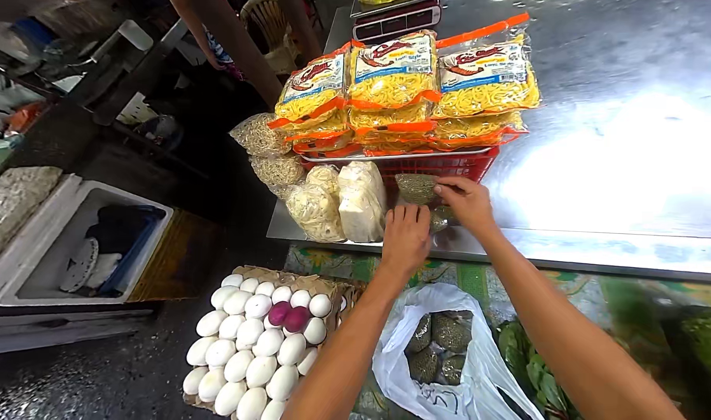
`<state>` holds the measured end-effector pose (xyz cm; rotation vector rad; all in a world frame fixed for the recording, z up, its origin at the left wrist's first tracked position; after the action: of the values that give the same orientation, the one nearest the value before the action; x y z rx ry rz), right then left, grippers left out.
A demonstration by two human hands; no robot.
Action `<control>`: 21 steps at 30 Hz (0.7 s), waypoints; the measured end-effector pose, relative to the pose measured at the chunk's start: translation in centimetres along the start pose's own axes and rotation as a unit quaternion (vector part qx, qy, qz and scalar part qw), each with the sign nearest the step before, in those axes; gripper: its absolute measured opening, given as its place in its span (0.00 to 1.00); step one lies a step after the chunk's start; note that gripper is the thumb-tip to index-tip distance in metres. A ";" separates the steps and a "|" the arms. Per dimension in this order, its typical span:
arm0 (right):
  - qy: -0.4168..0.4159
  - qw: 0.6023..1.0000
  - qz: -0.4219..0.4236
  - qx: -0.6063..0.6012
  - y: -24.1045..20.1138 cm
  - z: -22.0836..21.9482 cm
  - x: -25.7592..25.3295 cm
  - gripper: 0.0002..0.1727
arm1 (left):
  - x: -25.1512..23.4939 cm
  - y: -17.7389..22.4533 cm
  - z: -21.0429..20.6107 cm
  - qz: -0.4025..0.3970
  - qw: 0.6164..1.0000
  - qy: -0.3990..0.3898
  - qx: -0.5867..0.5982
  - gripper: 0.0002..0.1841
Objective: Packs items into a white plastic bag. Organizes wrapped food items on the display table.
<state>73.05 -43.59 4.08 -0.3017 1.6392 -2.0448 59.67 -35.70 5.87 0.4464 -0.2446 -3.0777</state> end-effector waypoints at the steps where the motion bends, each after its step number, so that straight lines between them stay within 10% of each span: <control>1: 0.029 0.998 -0.019 -0.046 -0.1 1.3 0.6 0.14 | 1.1 0.1 1.3 0.039 0.995 0.049 0.081 0.26; 3: 0.098 0.974 -0.083 -0.185 0.5 3.8 2.0 0.21 | 4.3 -0.4 2.0 0.175 0.924 0.117 0.320 0.32; 9: 0.050 0.730 -0.373 -0.570 3.5 1.1 9.8 0.35 | 12.0 3.2 -2.7 0.400 0.384 0.276 0.785 0.19; 12: -0.077 0.706 -0.276 -0.648 0.5 1.2 10.7 0.41 | 13.4 4.9 -3.8 0.388 0.272 0.276 0.836 0.22; 15: -0.094 0.755 -0.265 -0.593 1.2 2.5 14.2 0.46 | 14.3 6.2 -4.5 0.391 0.278 0.258 0.839 0.21; 21: -0.003 0.845 -0.300 -0.443 3.0 4.3 20.3 0.52 | 16.6 6.2 -4.4 0.457 0.544 0.234 0.664 0.44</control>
<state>58.47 -57.98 -0.47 -1.2654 2.6391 -1.4463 45.04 -43.26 -1.94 0.7156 -1.9417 -1.1389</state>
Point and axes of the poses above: each hand's wrist, its own x-axis away from the middle knuckle, its own z-axis out of the back of the hand, y = z × x, the point moved 10 cm from there along -x, towards the middle knuckle, and after that the axes turned 10 degrees about -z, right-handed, at the moved point
